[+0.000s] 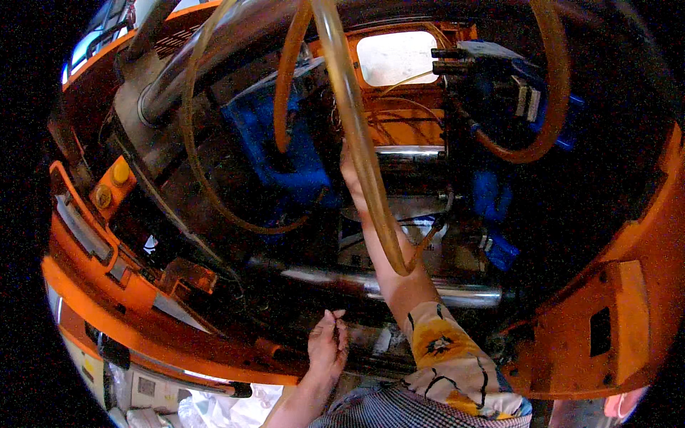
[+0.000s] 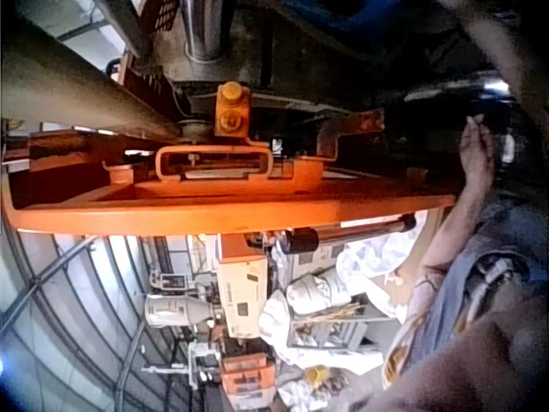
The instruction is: The person repeatedly opens an injection molding machine, removes a white plastic part, and places it into a bag. They then close the machine door and wait for the next cycle. This process is repeated multiple times throughout the video.
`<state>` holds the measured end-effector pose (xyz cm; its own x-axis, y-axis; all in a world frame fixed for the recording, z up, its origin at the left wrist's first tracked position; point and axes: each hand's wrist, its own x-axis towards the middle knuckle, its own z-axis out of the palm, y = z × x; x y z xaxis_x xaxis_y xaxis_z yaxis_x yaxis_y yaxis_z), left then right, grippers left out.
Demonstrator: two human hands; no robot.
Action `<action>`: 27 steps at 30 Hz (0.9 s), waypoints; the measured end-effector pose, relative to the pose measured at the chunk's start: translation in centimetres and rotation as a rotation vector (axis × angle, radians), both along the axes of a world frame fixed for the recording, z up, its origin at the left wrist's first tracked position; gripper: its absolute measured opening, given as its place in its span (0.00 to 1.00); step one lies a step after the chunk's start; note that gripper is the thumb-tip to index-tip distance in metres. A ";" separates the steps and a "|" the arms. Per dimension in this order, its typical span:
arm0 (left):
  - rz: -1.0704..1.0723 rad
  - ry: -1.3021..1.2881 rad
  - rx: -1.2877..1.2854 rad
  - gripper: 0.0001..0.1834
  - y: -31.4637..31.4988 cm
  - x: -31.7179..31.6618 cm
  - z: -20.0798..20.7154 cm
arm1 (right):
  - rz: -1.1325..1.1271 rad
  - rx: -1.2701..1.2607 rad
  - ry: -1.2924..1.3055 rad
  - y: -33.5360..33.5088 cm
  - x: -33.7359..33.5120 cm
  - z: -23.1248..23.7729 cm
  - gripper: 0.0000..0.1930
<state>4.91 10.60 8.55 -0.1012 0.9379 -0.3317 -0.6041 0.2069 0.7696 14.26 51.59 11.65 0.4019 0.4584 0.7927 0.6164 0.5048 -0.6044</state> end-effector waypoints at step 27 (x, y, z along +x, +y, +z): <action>-0.100 -0.245 0.037 0.17 -0.2 0.5 0.5 | 1.018 -0.549 -0.366 -34.7 4.8 2.2 0.08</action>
